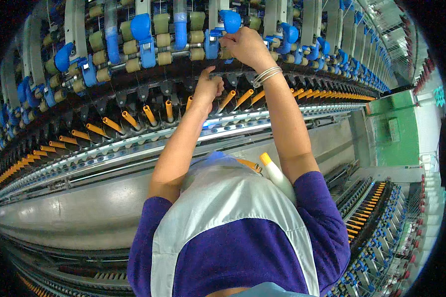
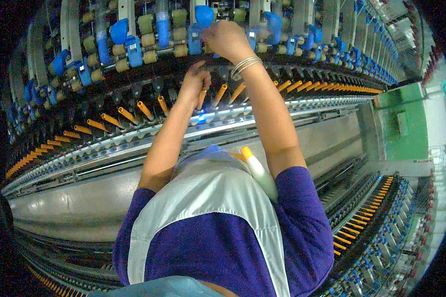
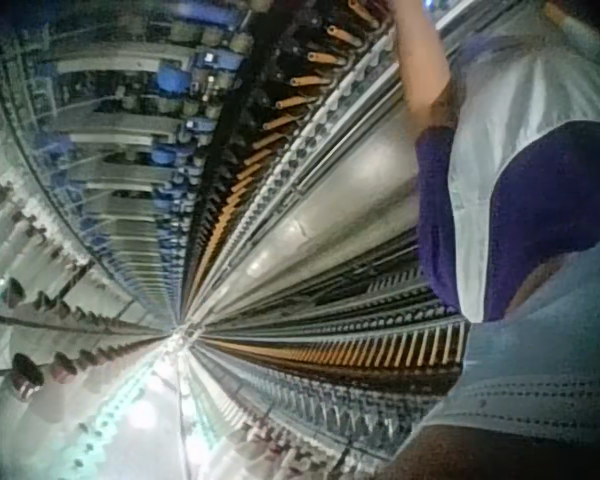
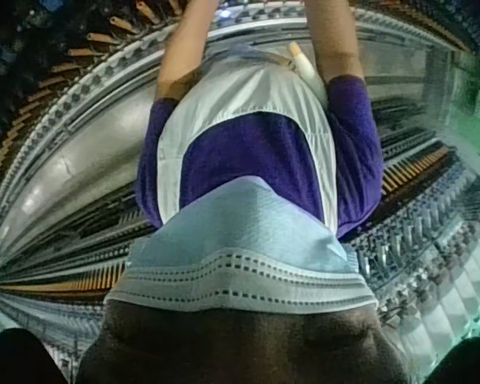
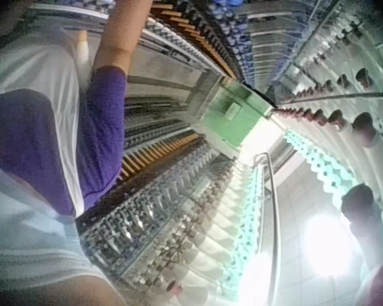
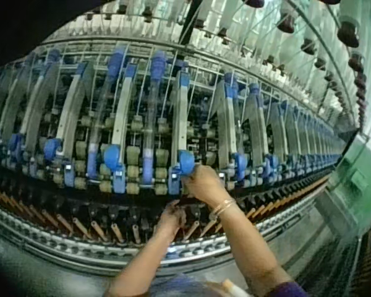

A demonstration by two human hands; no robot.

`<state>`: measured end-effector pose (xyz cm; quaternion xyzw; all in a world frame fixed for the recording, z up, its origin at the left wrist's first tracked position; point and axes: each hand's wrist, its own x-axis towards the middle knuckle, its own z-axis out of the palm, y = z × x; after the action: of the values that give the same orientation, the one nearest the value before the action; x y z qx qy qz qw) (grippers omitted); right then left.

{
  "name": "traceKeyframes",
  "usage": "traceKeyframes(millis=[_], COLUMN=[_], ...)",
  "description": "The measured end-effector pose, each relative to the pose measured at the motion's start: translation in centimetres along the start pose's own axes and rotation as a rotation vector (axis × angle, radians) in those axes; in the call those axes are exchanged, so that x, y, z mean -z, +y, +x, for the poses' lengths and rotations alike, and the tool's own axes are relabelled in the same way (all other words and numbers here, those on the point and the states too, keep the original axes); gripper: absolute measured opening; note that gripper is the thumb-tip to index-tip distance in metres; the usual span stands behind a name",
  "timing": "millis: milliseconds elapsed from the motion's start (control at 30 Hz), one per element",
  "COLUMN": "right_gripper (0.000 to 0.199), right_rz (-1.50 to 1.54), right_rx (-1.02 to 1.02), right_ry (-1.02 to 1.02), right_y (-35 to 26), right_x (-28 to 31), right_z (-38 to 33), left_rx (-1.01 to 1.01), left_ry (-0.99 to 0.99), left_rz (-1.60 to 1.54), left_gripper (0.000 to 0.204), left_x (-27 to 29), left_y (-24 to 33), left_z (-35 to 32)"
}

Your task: The person walks along a textile machine and repeatedly threads white yarn through orange spools and blue guides. They use both hands to pull the thread through each guide and secure it on the spool, moving sequentially along the machine.

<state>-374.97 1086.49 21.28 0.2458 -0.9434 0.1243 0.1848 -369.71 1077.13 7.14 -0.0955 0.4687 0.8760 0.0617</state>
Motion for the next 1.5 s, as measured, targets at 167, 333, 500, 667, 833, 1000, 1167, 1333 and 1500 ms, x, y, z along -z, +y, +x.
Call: traceKeyframes(millis=[167,333,500,667,833,1000,1167,1333,1500], right_gripper=[0.028,0.006,0.007,0.016,0.013,0.014,0.019,0.023,0.06], right_rz=[-0.054,0.031,-0.043,-0.234,-0.008,0.086,0.141,0.115,0.136], right_rx=[-0.022,0.149,0.022,-0.692,-1.047,-1.225,-1.381,-1.513,-1.237], right_ry=[0.036,0.631,0.685,-0.008,-0.414,-0.257,-0.047,-0.037,0.409], right_y=[0.6,2.1,14.0,28.3,36.8,43.6,54.2,69.7,82.7], right_x=[0.5,3.7,5.5,4.1,1.8,2.1,2.6,7.2,16.3], right_z=[-0.4,-4.6,-14.8,-33.0,-51.5,-61.7,-68.0,-70.9,-68.2], left_rx=[-0.051,0.155,0.453,0.509,0.583,0.622,0.673,0.685,0.733], left_ry=[-0.154,-0.872,-1.063,-0.891,-0.952,-1.016,-1.023,-1.004,-1.062], left_rz=[0.054,0.321,0.318,0.265,0.187,0.318,0.234,0.368,0.245], left_gripper=[0.056,0.044,0.039,0.03,0.026,0.025,0.023,0.022,0.023], left_x=[-0.3,-4.4,-11.8,-22.0,-36.8,-49.3,-60.1,-73.3,-86.3], left_y=[-3.0,-5.6,-13.9,-23.7,-31.6,-40.8,-51.5,-60.2,-69.2], left_z=[-2.8,-5.5,-6.1,-5.9,-5.5,-4.0,0.5,6.1,9.6])
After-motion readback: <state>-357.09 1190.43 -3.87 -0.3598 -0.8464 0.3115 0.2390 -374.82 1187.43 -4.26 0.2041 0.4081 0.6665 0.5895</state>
